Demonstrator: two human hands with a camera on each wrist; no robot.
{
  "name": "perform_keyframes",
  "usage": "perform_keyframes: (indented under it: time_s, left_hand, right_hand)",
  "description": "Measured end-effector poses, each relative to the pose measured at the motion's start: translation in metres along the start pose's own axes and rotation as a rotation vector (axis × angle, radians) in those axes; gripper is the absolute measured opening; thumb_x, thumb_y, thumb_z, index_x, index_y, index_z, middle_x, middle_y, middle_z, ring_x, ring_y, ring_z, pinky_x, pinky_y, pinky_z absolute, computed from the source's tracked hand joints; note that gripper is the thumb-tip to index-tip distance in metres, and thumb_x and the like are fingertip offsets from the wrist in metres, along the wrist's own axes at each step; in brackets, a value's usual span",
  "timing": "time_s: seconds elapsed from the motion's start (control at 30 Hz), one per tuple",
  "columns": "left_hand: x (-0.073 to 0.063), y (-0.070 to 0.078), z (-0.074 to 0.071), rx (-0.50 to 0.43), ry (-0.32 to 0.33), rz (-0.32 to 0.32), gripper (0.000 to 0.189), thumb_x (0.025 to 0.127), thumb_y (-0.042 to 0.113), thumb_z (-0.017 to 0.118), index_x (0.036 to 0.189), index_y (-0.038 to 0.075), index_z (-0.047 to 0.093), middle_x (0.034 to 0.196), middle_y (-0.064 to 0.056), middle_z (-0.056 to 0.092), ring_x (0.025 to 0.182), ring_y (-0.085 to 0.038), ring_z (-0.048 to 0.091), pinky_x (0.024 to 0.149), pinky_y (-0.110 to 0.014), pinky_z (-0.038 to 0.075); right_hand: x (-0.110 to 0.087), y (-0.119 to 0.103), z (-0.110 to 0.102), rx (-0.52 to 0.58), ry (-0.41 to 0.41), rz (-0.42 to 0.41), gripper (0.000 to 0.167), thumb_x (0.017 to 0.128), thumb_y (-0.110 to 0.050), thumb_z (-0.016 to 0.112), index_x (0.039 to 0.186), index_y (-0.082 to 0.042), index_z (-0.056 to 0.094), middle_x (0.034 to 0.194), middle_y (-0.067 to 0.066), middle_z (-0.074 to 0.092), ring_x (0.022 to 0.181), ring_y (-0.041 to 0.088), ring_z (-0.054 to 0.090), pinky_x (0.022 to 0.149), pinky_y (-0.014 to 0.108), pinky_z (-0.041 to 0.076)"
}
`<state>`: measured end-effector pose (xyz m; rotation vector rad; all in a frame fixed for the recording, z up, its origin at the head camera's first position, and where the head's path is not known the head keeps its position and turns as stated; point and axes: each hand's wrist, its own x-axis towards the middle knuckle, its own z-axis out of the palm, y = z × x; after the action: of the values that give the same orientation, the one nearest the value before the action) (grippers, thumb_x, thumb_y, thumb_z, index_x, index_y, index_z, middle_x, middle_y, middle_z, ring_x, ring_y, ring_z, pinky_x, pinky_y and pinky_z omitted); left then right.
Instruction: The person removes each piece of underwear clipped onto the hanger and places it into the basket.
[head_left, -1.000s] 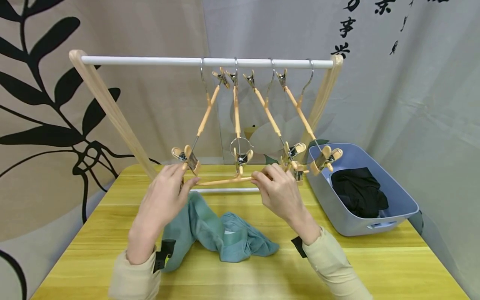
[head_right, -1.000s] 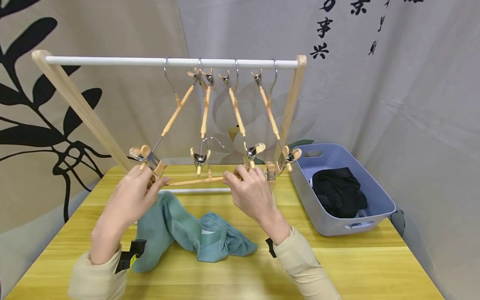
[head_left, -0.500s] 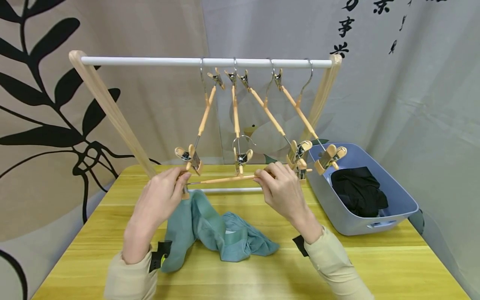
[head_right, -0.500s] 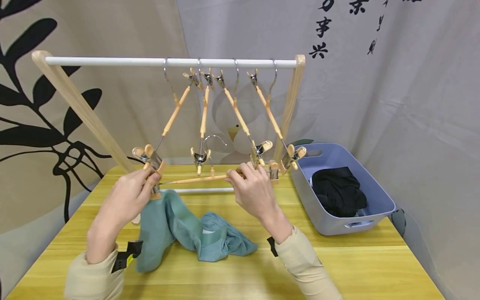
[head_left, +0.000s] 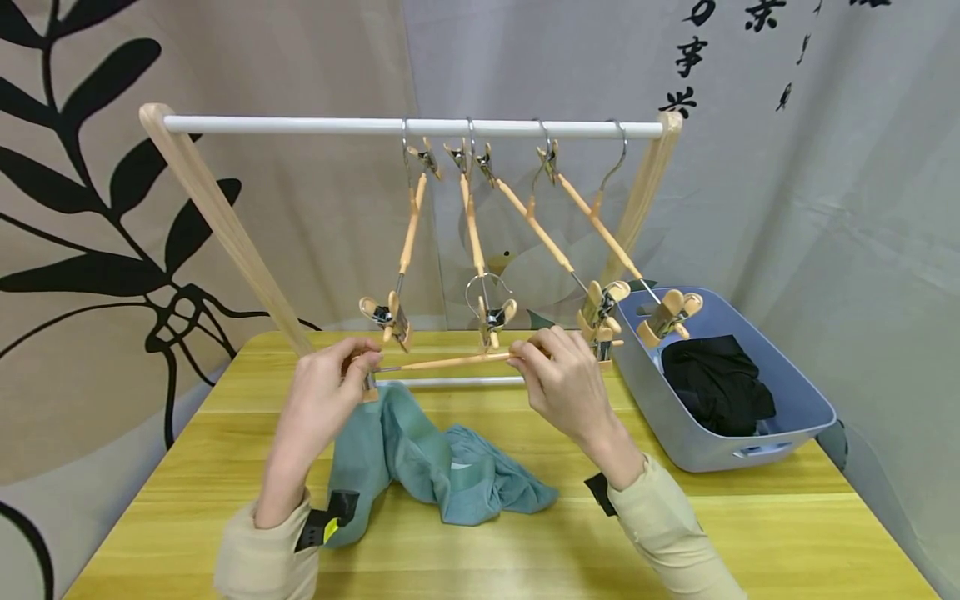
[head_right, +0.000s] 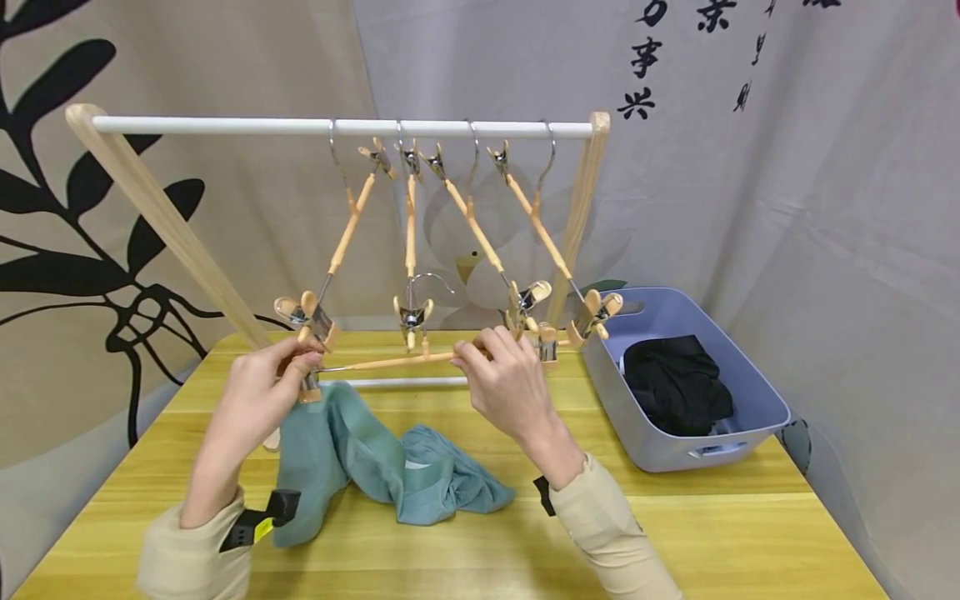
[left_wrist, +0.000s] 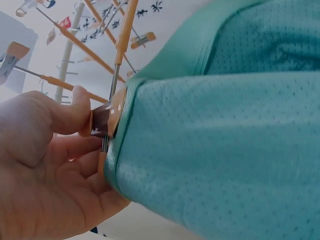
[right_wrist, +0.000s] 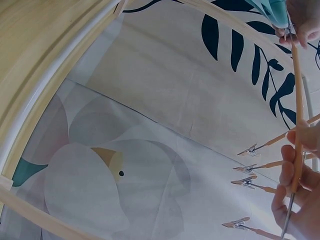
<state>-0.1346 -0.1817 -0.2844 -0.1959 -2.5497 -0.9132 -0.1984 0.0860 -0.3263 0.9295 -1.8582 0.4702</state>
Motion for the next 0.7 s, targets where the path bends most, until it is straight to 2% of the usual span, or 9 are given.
perform_keyframes:
  time_s: [0.23,0.33,0.47,0.53,0.7]
  left_hand:
    - [-0.0003,0.0008,0.0024,-0.001,0.047,0.002,0.018,0.094,0.005,0.053,0.099,-0.001,0.069,0.087,-0.015,0.072,0.057,-0.012,0.05,0.046,-0.021,0.036]
    - [-0.0006,0.0012,0.0026,0.006,0.066,0.013,0.017,0.094,0.004,0.053,0.098,0.0,0.069,0.086,-0.015,0.073,0.056,-0.012,0.051,0.046,-0.022,0.035]
    - [-0.0016,0.0015,0.0025,0.014,0.092,0.029,0.016,0.093,0.003,0.054,0.095,0.001,0.07,0.084,-0.013,0.073,0.055,-0.01,0.051,0.045,-0.022,0.035]
    - [-0.0022,0.0016,0.0026,0.018,0.104,0.035,0.016,0.092,0.003,0.054,0.094,0.002,0.07,0.084,-0.013,0.073,0.054,-0.009,0.051,0.045,-0.022,0.034]
    - [-0.0034,0.0012,0.0029,0.025,0.128,0.053,0.016,0.091,0.001,0.054,0.092,0.002,0.07,0.083,-0.012,0.074,0.055,-0.011,0.054,0.045,-0.022,0.034]
  right_hand:
    - [0.0007,0.0001,0.0007,0.015,0.011,-0.007,0.014,0.09,-0.018,0.063,0.081,-0.008,0.068,0.074,0.005,0.06,0.064,0.021,0.053,0.059,0.033,0.043]
    - [0.0008,0.0001,0.0012,0.009,0.014,-0.01,0.02,0.094,-0.022,0.059,0.081,-0.009,0.067,0.074,0.005,0.06,0.063,0.021,0.052,0.059,0.033,0.044]
    - [0.0011,-0.0002,0.0017,-0.006,0.015,-0.01,0.038,0.1,-0.032,0.044,0.08,-0.009,0.067,0.073,0.005,0.06,0.063,0.021,0.052,0.06,0.034,0.045]
    - [0.0016,-0.0004,0.0015,-0.006,0.014,-0.009,0.039,0.1,-0.032,0.043,0.079,-0.009,0.067,0.072,0.005,0.059,0.063,0.021,0.052,0.06,0.034,0.045]
    - [0.0018,-0.0005,0.0016,0.004,0.01,-0.009,0.029,0.097,-0.027,0.053,0.079,-0.008,0.067,0.072,0.005,0.058,0.062,0.021,0.051,0.06,0.034,0.045]
